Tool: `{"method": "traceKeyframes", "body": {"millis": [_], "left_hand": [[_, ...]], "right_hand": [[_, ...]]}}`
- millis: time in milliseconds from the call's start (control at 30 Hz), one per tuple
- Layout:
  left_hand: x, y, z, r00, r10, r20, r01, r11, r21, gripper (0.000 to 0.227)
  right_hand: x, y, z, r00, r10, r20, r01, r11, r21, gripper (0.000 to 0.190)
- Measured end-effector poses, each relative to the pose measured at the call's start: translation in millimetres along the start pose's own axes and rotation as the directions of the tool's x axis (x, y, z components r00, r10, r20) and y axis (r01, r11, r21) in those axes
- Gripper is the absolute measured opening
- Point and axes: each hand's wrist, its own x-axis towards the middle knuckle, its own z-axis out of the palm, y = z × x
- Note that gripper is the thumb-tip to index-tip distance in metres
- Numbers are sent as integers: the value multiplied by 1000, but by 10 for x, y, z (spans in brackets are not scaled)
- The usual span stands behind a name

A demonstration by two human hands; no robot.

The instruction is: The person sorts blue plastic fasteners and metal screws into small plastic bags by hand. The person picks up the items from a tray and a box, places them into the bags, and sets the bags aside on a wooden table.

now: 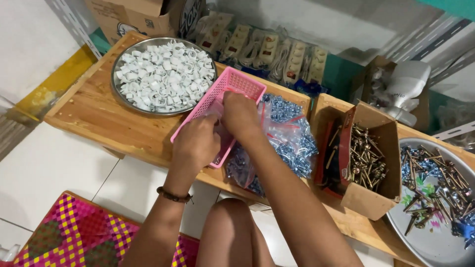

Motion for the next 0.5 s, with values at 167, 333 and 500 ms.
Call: {"method": "traceKeyframes", "body": {"millis": [167,333,500], "left_hand": [[-158,94,-66,995,-3,-96,-9,992,-125,45],[-202,112,-104,965,-12,-263,-68,954,-293,54],[-59,-28,-38,959,-93,-267,-122,716,-688,59]], "right_hand": [[-68,49,-114,1000,2,14,-5,970,245,24],[-217,67,-305,998,-18,65,-10,916,401,28],[-374,134,-420,991,-127,50,55,710,702,28]]}}
